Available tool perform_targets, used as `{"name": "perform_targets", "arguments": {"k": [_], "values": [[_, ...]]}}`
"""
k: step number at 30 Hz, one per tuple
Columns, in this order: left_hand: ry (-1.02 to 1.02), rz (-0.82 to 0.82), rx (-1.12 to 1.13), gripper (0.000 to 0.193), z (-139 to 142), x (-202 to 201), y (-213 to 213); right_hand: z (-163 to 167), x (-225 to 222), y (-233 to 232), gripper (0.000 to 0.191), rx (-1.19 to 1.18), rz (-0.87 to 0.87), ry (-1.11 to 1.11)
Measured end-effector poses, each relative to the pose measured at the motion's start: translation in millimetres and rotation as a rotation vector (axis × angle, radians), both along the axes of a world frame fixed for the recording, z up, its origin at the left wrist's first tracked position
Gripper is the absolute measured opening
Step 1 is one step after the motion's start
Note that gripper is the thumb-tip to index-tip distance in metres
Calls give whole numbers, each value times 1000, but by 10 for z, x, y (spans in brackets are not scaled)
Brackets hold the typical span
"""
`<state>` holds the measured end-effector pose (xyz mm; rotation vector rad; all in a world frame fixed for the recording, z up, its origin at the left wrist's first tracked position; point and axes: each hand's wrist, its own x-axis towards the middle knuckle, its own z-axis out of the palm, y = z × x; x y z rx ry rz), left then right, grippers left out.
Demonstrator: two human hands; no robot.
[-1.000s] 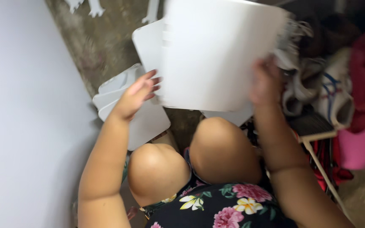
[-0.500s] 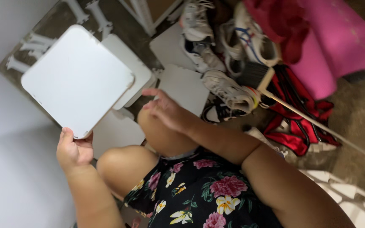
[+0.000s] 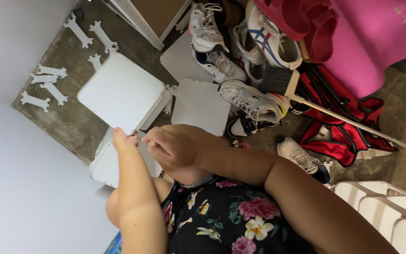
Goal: The person sits on the floor and takes apart a white plastic shoe rack, pulling shelves and side panels apart and detaching white plastic connector pieces. They use a brush to sweep dust off a panel and set the disassembled parts on the floor.
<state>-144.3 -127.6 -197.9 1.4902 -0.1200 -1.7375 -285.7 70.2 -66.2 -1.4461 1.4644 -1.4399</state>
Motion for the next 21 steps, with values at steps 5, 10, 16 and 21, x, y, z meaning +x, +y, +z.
{"name": "perform_targets", "arguments": {"k": [5,10,16,21], "values": [[-55,-7,-12,34,-104,-32,66,-536,-103,-16,23,-22,56,-393],[111,-111,-188,34,36,72,-114,-1381,-1348,738,36,182,-702,-55],[169,-314,-306,52,442,135,-15,-1488,-2850,2451,56,1065,-961,849],[311,-267,-346,71,643,194,264,-1363,-2949,2607,80,1575,-445,850]]}}
